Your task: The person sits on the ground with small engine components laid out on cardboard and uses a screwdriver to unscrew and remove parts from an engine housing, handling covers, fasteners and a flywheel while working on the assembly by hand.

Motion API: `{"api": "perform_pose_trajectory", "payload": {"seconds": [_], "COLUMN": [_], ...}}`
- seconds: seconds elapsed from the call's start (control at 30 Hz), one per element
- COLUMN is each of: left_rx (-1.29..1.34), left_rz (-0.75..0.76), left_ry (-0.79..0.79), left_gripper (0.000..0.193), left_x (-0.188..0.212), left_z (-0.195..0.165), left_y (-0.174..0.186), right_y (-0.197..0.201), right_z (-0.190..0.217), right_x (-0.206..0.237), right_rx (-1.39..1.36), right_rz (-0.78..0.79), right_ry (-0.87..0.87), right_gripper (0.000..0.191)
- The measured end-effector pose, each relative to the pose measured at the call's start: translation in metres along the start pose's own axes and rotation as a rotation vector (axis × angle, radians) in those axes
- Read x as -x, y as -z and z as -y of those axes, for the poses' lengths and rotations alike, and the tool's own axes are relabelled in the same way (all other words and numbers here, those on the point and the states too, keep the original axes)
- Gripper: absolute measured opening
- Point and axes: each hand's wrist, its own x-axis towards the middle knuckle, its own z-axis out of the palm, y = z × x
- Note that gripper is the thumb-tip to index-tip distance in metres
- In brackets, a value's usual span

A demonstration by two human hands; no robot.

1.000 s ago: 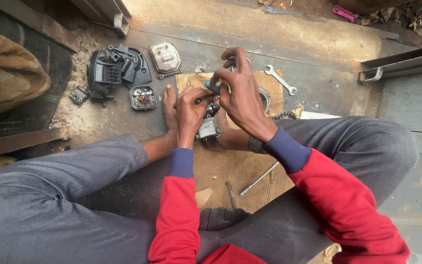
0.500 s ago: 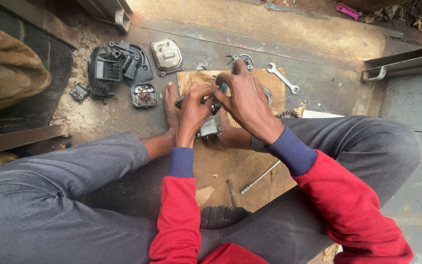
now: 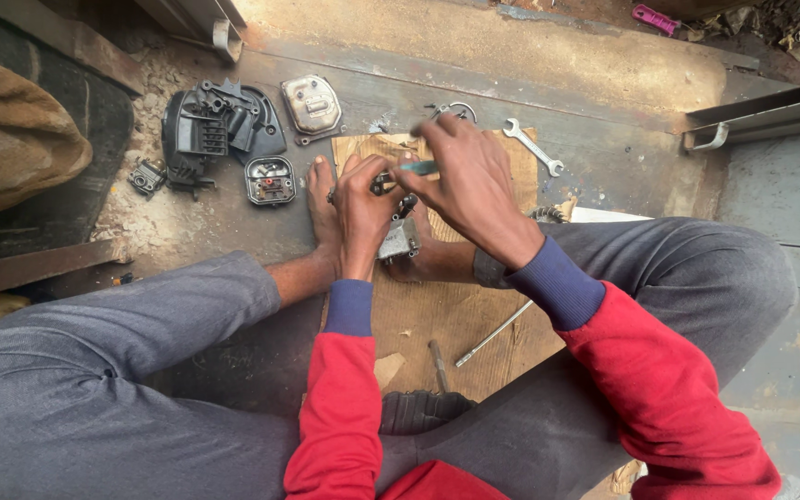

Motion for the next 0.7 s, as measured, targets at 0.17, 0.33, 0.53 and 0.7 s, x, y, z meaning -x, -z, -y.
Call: {"api": "perform_pose_trajectory", "payload": {"seconds": [0.17,0.33,0.53,0.7], "left_rx": [0.061,-0.005,-0.011,0.087], "left_rz": [0.112,0.064,-0.028,0.116], "left_ry": [-0.122,-0.145,-0.035,-0.116], "left_gripper": [0.018,0.021,0.013,0.009], "left_x": [-0.002,0.001,0.002,-0.001], "left_z": [0.011,0.022,0.01,0.011], "left_y": [0.001,0.003,-0.003,0.0], "right_y": [-0.005,-0.003,0.007,-0.004], "right_z": [-0.002,0.005,0.004,-0.004], "right_x": [0.002,-0.002,0.001,0.002], "right_rx": [-0.088,-0.134,-0.026,-0.077], "right_rz": [-0.006,-0.079,0.004,-0.046], "right_ry": [0.225,0.104,0.041,0.213], "right_gripper": [0.022,0.019,0.038,0.024]}}
